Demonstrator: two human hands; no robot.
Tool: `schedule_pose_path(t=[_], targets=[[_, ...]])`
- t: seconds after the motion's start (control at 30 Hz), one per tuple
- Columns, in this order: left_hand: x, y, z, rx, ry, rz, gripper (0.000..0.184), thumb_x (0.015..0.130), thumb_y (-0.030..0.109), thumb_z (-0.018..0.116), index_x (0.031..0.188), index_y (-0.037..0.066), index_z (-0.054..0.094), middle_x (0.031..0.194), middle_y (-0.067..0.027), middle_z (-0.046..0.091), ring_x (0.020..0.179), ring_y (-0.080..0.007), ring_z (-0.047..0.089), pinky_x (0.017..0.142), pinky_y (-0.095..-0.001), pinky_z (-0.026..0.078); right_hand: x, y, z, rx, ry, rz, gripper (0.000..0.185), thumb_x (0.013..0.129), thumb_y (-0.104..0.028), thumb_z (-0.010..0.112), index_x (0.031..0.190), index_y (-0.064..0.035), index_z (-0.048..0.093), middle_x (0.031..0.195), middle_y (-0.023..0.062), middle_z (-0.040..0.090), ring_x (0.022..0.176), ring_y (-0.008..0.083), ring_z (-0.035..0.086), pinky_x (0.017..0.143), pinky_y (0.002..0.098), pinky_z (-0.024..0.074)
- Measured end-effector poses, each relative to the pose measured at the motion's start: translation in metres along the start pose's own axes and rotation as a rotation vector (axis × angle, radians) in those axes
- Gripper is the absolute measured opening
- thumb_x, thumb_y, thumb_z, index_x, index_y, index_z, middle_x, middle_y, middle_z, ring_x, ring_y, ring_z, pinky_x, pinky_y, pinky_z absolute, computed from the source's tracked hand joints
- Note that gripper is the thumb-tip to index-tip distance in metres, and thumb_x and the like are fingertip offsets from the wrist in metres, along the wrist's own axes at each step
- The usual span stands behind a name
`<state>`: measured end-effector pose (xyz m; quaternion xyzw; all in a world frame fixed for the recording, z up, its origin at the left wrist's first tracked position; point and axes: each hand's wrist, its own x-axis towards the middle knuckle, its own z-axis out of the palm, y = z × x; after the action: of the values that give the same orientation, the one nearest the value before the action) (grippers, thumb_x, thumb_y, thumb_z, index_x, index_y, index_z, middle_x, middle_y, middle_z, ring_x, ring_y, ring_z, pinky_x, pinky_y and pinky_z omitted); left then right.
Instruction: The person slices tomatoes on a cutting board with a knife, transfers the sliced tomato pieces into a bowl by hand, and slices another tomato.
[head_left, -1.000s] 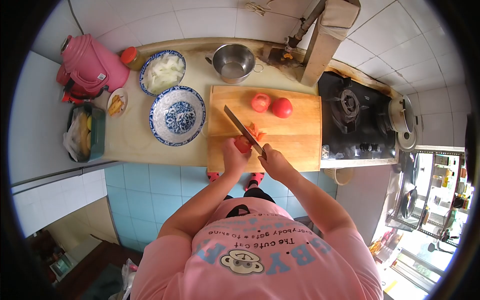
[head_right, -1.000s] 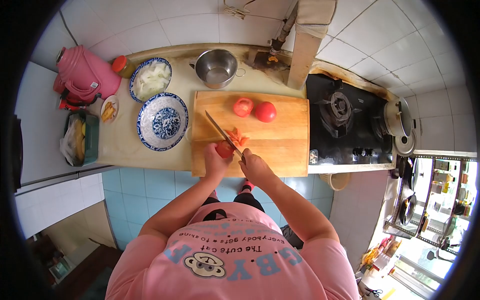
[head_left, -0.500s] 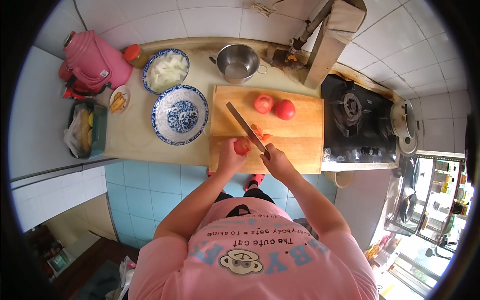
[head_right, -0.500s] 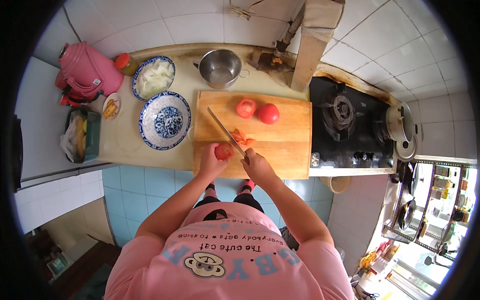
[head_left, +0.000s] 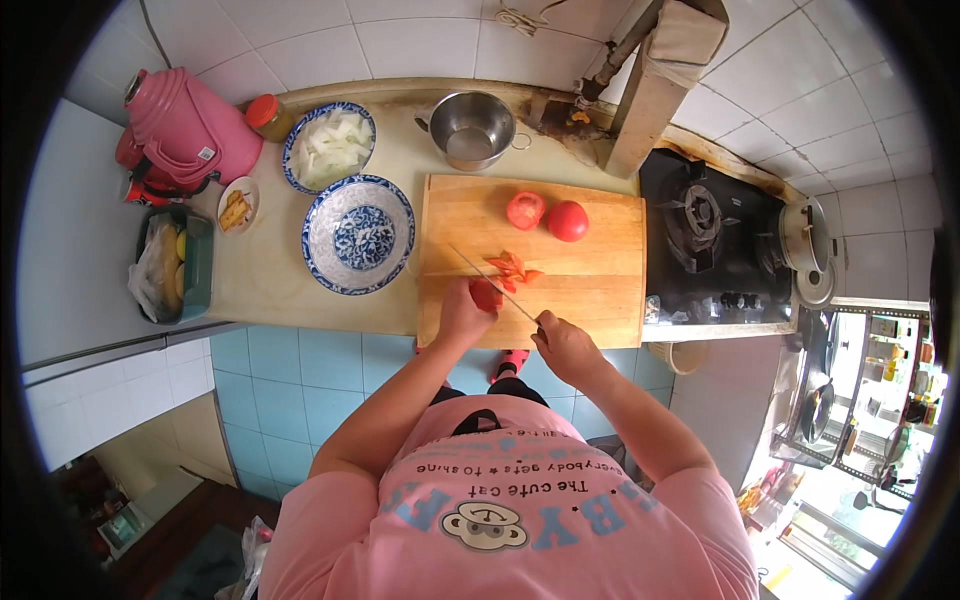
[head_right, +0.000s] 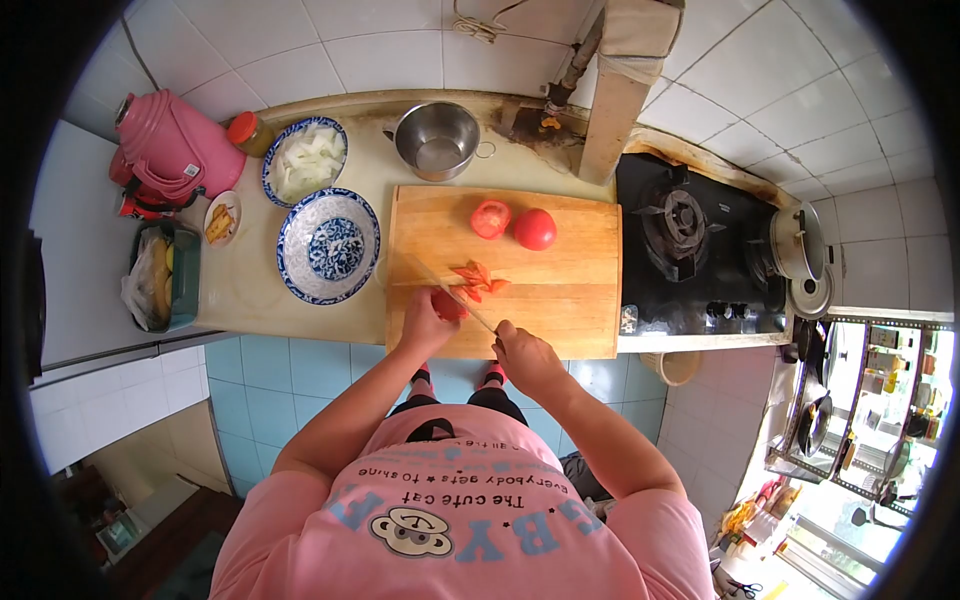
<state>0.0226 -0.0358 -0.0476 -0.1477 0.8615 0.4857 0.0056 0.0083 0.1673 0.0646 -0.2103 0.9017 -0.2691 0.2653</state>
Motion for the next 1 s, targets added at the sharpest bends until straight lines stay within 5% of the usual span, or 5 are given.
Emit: schedule_pose_path(t=[0.33,0.53,0.6,0.9,1.0], targets=[[0.000,-0.013,0.006,-0.071,0.003,-0.062,0.047,0.066,0.013,0.081,0.104,-0.002,0.057,0.100,-0.0203,0.063,0.094,-0.0341,0.063,0.081,-0.0388,0.052,0.039,0.007,0.025,-0.042,-0.001,0.008,0.021,0.094,-0.017,0.057,0.101,-0.0005,0.046,0.085,0.0237,0.066,0.084,0.0432,0.064,0.072,0.0504,0.0513],[-0.011,-0.027,-0.016,-0.011,-0.056,0.092,0.054,0.070,0.009,0.079,0.118,0.003,0.055,0.112,-0.0215,0.059,0.103,-0.0359,0.060,0.088,-0.0396,0.050,0.046,0.016,0.034,0.015,0.055,0.038,0.023,0.093,-0.017,0.060,0.100,-0.0002,0.046,0.083,0.0252,0.066,0.082,0.0438,0.065,0.071,0.0507,0.0514],[-0.009,-0.027,-0.022,0.074,-0.006,0.307,0.057,0.070,0.009,0.078,0.121,0.004,0.054,0.112,-0.0182,0.060,0.101,-0.0327,0.061,0.089,-0.0390,0.050,0.045,0.020,0.033,0.059,0.071,0.066,0.023,0.092,-0.016,0.061,0.100,0.0002,0.046,0.082,0.0253,0.065,0.081,0.0438,0.065,0.070,0.0503,0.0513],[0.001,-0.037,-0.006,-0.139,0.043,0.062,0.038,0.073,0.007,0.078,0.107,0.002,0.060,0.101,-0.0117,0.061,0.091,-0.0228,0.061,0.080,-0.0338,0.050,0.006,0.020,-0.008,0.153,0.001,0.020,0.025,0.090,-0.013,0.065,0.093,0.0009,0.045,0.076,0.0215,0.064,0.075,0.0416,0.065,0.065,0.0459,0.0502],[0.002,-0.034,-0.009,-0.152,0.019,0.061,0.035,0.071,0.005,0.077,0.102,0.001,0.060,0.098,-0.0145,0.059,0.091,-0.0273,0.061,0.080,-0.0363,0.051,-0.001,0.021,-0.008,0.161,-0.028,0.020,0.024,0.090,-0.013,0.065,0.092,0.0006,0.045,0.074,0.0194,0.063,0.072,0.0408,0.064,0.064,0.0456,0.0499]])
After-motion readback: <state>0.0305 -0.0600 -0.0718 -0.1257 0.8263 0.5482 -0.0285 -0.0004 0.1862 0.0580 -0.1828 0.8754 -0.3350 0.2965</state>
